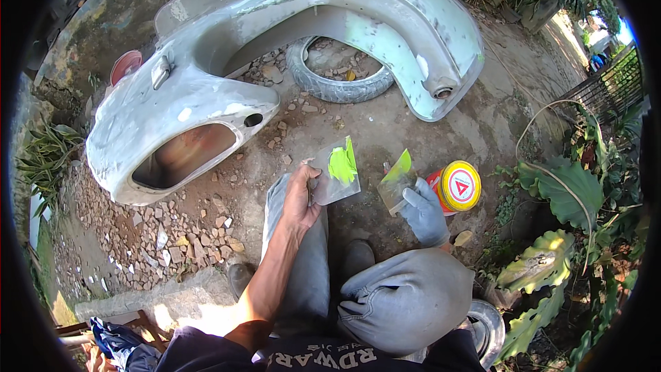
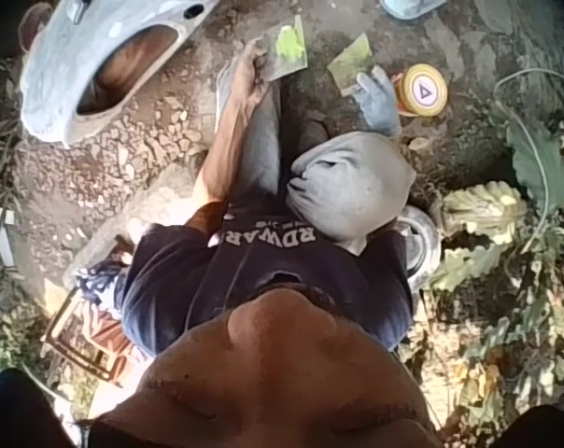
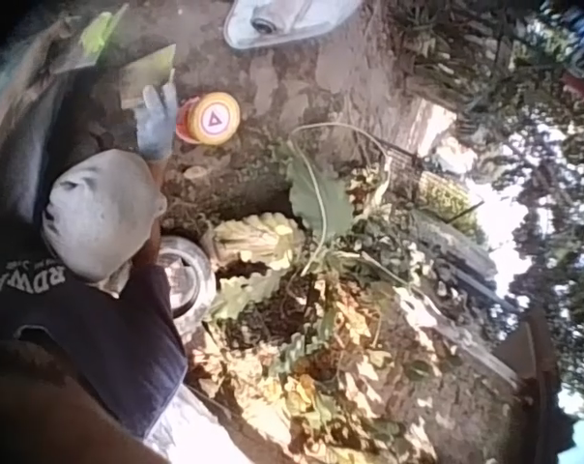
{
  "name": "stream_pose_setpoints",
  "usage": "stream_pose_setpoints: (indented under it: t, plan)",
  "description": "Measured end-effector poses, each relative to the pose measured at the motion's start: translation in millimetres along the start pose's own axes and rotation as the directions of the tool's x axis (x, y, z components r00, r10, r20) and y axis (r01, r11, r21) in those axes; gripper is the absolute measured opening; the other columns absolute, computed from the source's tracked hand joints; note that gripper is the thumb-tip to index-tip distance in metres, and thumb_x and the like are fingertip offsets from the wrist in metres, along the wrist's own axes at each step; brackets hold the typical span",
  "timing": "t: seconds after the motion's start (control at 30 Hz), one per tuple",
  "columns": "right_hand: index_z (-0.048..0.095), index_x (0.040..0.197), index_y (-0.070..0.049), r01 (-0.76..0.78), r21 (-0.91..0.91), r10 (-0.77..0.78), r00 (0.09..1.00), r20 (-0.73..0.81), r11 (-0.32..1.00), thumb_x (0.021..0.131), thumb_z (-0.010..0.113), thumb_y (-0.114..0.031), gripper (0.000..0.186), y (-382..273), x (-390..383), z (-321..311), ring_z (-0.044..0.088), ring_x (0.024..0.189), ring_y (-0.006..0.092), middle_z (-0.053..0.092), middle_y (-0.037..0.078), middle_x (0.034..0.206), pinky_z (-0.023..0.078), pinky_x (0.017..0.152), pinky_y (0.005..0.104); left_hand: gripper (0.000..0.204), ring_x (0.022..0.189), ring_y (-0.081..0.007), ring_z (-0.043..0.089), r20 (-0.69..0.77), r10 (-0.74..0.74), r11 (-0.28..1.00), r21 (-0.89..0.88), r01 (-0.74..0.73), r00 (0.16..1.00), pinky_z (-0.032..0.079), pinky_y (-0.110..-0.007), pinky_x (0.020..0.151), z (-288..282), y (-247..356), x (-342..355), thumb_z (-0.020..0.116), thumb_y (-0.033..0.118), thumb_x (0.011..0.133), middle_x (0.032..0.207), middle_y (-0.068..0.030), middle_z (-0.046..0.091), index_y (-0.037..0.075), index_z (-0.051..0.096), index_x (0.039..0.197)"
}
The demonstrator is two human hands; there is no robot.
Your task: Mixing and applying body filler to a motorcycle or vehicle body part.
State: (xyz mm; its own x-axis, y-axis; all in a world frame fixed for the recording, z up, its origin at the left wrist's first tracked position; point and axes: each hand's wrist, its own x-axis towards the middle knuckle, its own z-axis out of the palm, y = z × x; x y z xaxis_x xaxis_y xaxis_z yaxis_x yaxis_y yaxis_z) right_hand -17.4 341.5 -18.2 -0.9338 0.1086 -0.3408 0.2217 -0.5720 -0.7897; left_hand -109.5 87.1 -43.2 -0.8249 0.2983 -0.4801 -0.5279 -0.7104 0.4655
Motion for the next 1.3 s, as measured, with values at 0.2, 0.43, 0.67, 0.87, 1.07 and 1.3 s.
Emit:
stream_pose_setpoints:
  t: [0.2,0.43,0.67,0.87,1.07,1.3]
  plan:
    - [0.067,0.128,0.000,0.524,-0.531,-0.600,0.799,0.035,0.666,0.105,0.057,-0.007,0.026,30,9,35,0.064,0.104,0.0152,0.072,0.009,0.113,0.052,0.096,0.0339,0.010,0.073,-0.0110,0.063,-0.095,0.057,0.998,0.034,-0.054,0.994,0.059,-0.028,0.066,16,-29,-22,0.061,0.010,0.095,0.090,0.0009,0.060,0.012,0.057,0.103]
    - [0.067,0.132,0.000,0.557,-0.777,-0.620,0.730,0.288,0.294,0.101,0.059,-0.004,0.033,47,35,21,0.064,0.130,0.0337,0.070,0.018,0.135,0.039,0.121,0.0464,0.006,0.067,-0.0162,0.066,-0.136,0.019,0.998,-0.056,-0.027,0.991,0.059,-0.029,0.061,37,-42,-26,0.062,0.010,0.095,0.082,-0.0042,0.063,0.005,0.059,0.093]
    - [0.068,0.128,0.000,0.378,-0.925,-0.580,0.748,0.322,-0.026,0.101,0.058,-0.007,0.030,28,19,-21,0.070,0.113,0.0356,0.073,0.019,0.120,0.052,0.100,0.0455,0.015,0.087,-0.0155,0.070,-0.039,0.164,0.986,0.038,-0.163,0.986,0.061,-0.031,0.073,22,-31,-16,0.062,0.008,0.099,0.103,-0.0052,0.068,0.007,0.058,0.114]
    - [0.068,0.123,0.005,0.233,-0.200,-0.279,0.929,-0.244,0.952,0.102,0.061,-0.006,0.025,-2,-8,25,0.070,0.092,0.0114,0.074,0.007,0.105,0.056,0.075,0.0266,0.045,0.093,-0.0097,0.065,0.057,0.442,0.873,0.202,-0.444,0.895,0.054,-0.024,0.069,35,-30,-20,0.068,0.025,0.106,0.113,-0.0037,0.068,0.009,0.048,0.142]
    - [0.071,0.124,0.003,0.089,-0.162,-0.124,0.967,-0.223,0.983,0.100,0.062,-0.004,0.026,25,11,18,0.071,0.090,0.0113,0.074,0.006,0.106,0.057,0.078,0.0259,0.045,0.096,-0.0068,0.062,0.231,0.382,0.738,0.506,-0.446,0.895,0.049,-0.022,0.083,38,-40,-26,0.065,0.022,0.108,0.114,-0.0024,0.070,0.002,0.055,0.147]
    - [0.068,0.128,0.000,0.074,-0.016,-0.075,0.993,-0.086,0.997,0.102,0.059,-0.007,0.028,32,22,31,0.071,0.100,0.0130,0.072,0.006,0.115,0.059,0.085,0.0293,0.048,0.059,-0.0056,0.042,0.364,0.301,0.357,0.814,-0.458,0.881,0.042,-0.030,0.055,32,-27,-35,0.062,0.013,0.105,0.066,0.0037,0.055,0.007,0.055,0.153]
